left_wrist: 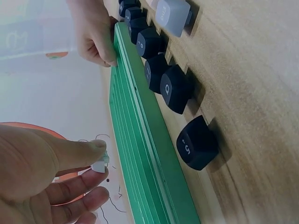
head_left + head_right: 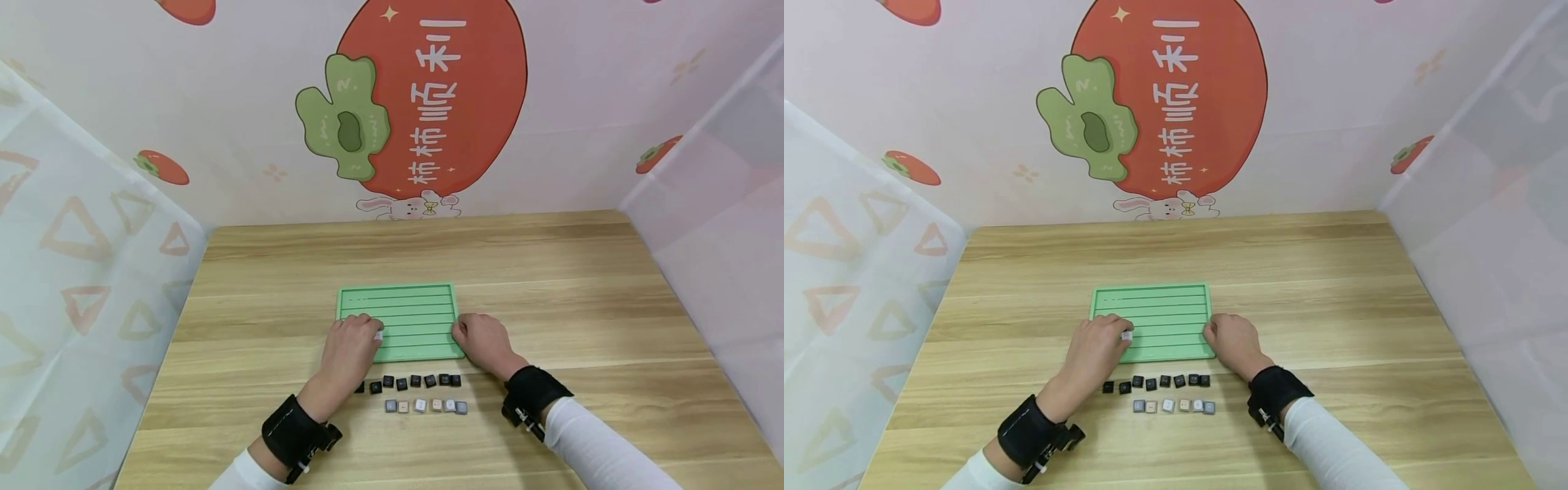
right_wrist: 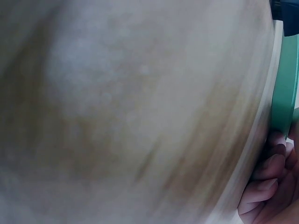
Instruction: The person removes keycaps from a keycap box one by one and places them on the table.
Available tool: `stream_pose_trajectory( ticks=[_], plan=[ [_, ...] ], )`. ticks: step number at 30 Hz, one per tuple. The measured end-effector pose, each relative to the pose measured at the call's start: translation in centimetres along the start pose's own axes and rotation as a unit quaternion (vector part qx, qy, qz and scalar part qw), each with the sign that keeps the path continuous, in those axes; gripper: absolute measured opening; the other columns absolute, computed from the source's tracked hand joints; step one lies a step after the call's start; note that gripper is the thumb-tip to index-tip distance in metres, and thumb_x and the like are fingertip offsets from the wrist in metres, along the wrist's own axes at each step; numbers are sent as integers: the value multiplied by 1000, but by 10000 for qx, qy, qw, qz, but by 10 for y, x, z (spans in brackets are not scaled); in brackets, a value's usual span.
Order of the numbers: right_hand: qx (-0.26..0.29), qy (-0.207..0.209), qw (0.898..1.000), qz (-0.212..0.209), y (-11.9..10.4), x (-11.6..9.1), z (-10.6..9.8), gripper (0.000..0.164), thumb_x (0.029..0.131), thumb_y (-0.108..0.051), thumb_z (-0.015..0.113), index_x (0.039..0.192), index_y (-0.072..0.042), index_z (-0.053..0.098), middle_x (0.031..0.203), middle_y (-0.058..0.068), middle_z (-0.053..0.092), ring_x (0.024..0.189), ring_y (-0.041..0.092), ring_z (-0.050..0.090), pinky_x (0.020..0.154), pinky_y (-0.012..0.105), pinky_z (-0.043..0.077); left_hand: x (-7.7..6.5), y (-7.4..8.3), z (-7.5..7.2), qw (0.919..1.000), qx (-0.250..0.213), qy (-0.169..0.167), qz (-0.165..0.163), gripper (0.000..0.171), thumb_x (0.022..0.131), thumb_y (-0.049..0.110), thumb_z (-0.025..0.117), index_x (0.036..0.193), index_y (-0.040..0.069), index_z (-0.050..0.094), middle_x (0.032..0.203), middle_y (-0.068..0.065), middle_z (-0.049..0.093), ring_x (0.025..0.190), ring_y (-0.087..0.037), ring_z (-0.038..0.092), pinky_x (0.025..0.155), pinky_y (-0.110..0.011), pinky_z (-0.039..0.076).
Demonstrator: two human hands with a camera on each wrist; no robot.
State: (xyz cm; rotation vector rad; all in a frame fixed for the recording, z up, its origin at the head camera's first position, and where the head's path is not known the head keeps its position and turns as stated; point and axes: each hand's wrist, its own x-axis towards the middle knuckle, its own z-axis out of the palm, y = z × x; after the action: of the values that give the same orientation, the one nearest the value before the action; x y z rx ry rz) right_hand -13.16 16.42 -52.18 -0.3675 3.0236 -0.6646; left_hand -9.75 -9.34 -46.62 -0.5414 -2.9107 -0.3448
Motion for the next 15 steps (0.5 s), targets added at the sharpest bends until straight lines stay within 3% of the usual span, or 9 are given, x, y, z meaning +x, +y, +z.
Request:
stream_pose_trajectory(
  ticks=[15],
  plan=[
    [25, -70, 10000, 44, -1, 1, -1, 38, 90, -20, 46, 54, -17, 37, 49, -6, 26, 45, 11, 28, 47, 27, 24, -6, 1, 1, 10000, -14, -47, -4, 21, 75, 20, 75, 96, 14, 73, 92, -1, 69, 81, -20, 62, 65, -33, 45]
  ],
)
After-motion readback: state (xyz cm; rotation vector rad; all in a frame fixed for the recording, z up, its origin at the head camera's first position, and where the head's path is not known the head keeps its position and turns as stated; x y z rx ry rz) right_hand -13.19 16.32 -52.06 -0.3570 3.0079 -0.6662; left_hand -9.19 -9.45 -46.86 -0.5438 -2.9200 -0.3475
